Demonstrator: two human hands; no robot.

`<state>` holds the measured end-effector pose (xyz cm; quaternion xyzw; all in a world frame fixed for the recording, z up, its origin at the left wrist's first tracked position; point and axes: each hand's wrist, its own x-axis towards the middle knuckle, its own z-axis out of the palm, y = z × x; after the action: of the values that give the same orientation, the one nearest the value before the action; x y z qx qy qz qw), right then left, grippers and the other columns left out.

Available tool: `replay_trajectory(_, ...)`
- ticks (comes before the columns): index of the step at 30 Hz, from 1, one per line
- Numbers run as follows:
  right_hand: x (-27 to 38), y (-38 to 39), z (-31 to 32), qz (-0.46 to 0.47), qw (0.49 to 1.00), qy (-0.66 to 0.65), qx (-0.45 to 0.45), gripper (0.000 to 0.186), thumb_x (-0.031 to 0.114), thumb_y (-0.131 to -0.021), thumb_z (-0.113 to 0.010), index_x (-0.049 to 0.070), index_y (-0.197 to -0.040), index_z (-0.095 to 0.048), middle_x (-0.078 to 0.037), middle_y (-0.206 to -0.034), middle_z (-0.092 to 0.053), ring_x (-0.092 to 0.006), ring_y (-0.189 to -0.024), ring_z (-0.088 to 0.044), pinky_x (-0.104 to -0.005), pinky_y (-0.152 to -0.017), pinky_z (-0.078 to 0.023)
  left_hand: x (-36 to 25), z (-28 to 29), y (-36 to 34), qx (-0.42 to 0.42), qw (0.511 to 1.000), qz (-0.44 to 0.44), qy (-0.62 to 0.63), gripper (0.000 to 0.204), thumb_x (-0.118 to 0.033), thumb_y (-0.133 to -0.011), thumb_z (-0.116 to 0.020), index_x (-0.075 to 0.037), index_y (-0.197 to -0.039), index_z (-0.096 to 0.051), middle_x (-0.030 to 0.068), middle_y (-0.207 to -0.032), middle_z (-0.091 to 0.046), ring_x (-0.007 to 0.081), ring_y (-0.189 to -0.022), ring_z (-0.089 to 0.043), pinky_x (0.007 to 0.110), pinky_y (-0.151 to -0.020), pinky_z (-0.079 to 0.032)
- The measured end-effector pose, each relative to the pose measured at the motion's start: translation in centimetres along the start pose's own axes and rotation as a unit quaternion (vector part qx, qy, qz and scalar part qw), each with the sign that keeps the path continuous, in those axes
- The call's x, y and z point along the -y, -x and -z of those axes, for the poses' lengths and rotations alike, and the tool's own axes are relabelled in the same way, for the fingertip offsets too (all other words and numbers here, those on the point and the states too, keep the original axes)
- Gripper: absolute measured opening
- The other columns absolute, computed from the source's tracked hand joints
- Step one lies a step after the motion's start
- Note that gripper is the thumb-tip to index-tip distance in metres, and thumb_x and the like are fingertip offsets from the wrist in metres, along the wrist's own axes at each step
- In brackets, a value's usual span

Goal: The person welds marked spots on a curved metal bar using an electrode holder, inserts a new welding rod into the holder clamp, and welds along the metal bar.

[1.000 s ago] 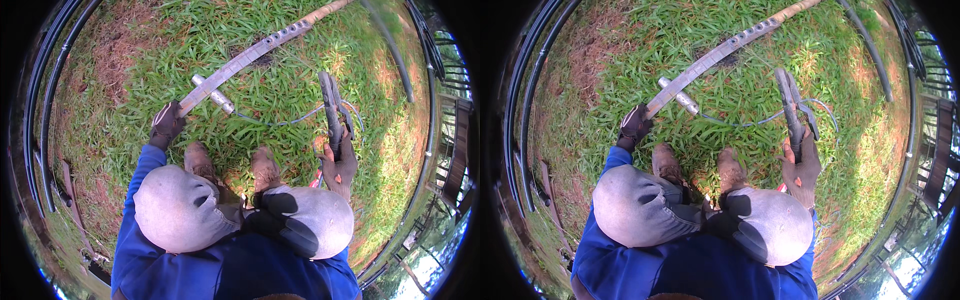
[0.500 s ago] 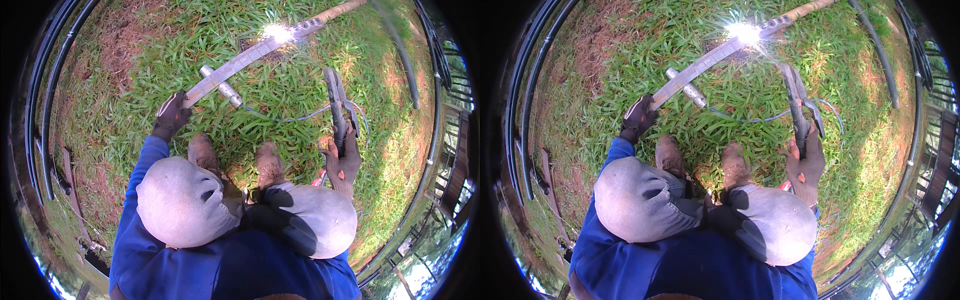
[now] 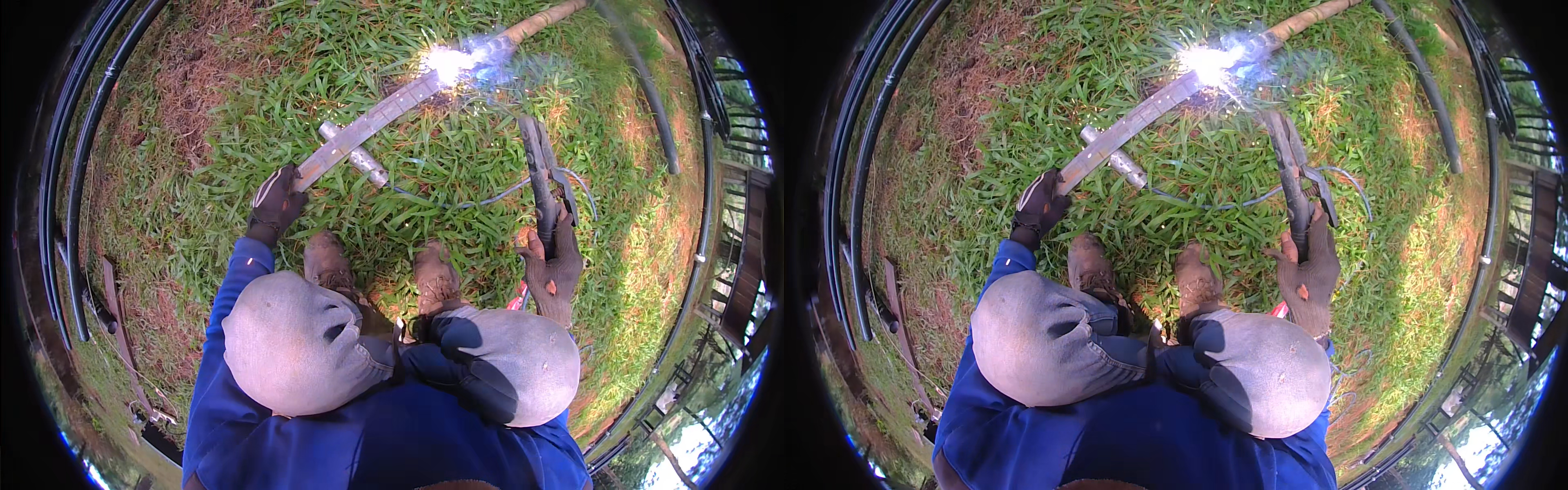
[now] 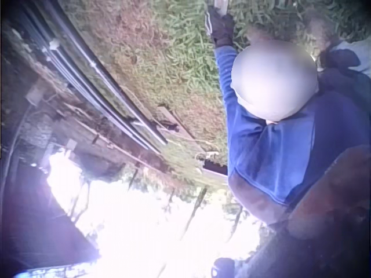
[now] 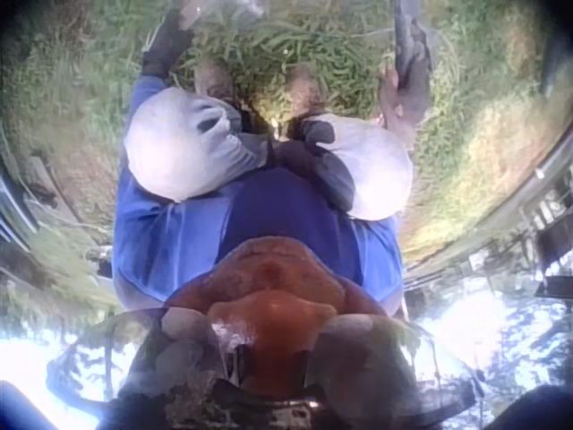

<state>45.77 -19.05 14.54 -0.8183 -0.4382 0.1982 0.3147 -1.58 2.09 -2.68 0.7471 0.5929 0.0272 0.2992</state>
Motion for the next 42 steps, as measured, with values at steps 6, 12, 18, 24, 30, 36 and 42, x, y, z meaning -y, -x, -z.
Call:
replay_trajectory(6,-0.4,-0.2,-0.1,0.012,1.0,0.018,-0.001,0.074,0.008,-0.108,-0.08,0.006,-0.175,-0.049,-0.024,-0.143,-0.073,-0.0292,-0.117,-0.082,-0.0403,-0.081,-0.077,0.5,-0.6,0.1,-0.029,0.999,-0.015,0.006,0.066,-0.017,-0.086,-0.089,-0.008,-0.147,-0.065,0.0241,-0.123,-0.077,0.0495,-0.115,-0.075,0.057,-0.098,-0.061)
replay_trajectory(12,-0.3,-0.2,-0.2,0.004,1.0,0.014,0.013,0.073,0.011,-0.109,-0.08,0.006,-0.175,-0.049,-0.023,-0.143,-0.072,-0.0283,-0.116,-0.082,-0.0401,-0.079,-0.077,0.3,-0.1,-0.1,0.003,1.0,-0.011,0.005,0.056,-0.02,-0.086,-0.088,-0.008,-0.137,-0.066,0.023,-0.118,-0.078,0.0494,-0.112,-0.076,0.058,-0.095,-0.061)
replay_trajectory(18,-0.2,-0.2,-0.3,0.017,1.0,-0.006,0.009,0.07,0.013,-0.111,-0.079,0.007,-0.174,-0.05,-0.024,-0.143,-0.072,-0.0272,-0.116,-0.082,-0.0398,-0.079,-0.077,0.2,-0.2,-0.3,-0.014,1.0,-0.021,-0.008,0.049,-0.022,-0.086,-0.084,-0.008,-0.129,-0.067,0.023,-0.116,-0.078,0.0501,-0.11,-0.076,0.059,-0.092,-0.061)
replay_trajectory(24,-0.1,0.3,0.0,0.004,1.0,0.009,0.015,0.07,0.014,-0.111,-0.079,0.008,-0.175,-0.05,-0.023,-0.142,-0.072,-0.027,-0.118,-0.081,-0.0409,-0.08,-0.077,0.6,-0.4,0.6,-0.012,0.999,-0.031,-0.002,0.049,-0.021,-0.086,-0.083,-0.008,-0.13,-0.067,0.0239,-0.114,-0.078,0.0504,-0.108,-0.076,0.059,-0.092,-0.061)
replay_trajectory(30,0.1,0.3,-0.1,-0.013,1.0,-0.013,0.013,0.071,0.015,-0.11,-0.081,0.008,-0.174,-0.051,-0.023,-0.14,-0.073,-0.0283,-0.116,-0.082,-0.0416,-0.081,-0.077,1.1,-0.8,0.4,-0.012,0.999,-0.033,0.0,0.05,-0.02,-0.084,-0.083,-0.006,-0.13,-0.066,0.024,-0.108,-0.075,0.0508,-0.103,-0.074,0.058,-0.09,-0.06)
replay_trajectory(36,-0.3,0.1,-0.1,0.013,1.0,0.016,0.013,0.073,0.013,-0.108,-0.082,0.008,-0.174,-0.051,-0.023,-0.138,-0.074,-0.0287,-0.119,-0.082,-0.0419,-0.081,-0.076,1.4,-1.1,0.5,-0.031,0.998,-0.047,-0.003,0.048,-0.021,-0.085,-0.085,-0.006,-0.127,-0.069,0.0229,-0.112,-0.076,0.0489,-0.107,-0.075,0.056,-0.091,-0.06)
replay_trajectory(42,-0.2,-0.6,-0.8,0.004,1.0,0.002,0.006,0.072,0.012,-0.108,-0.081,0.007,-0.174,-0.052,-0.024,-0.139,-0.074,-0.03,-0.119,-0.083,-0.0419,-0.082,-0.075,0.7,-0.5,-0.4,0.0,1.0,-0.003,-0.02,0.053,-0.021,-0.087,-0.086,-0.006,-0.134,-0.069,0.0228,-0.116,-0.078,0.0494,-0.11,-0.076,0.057,-0.093,-0.061)
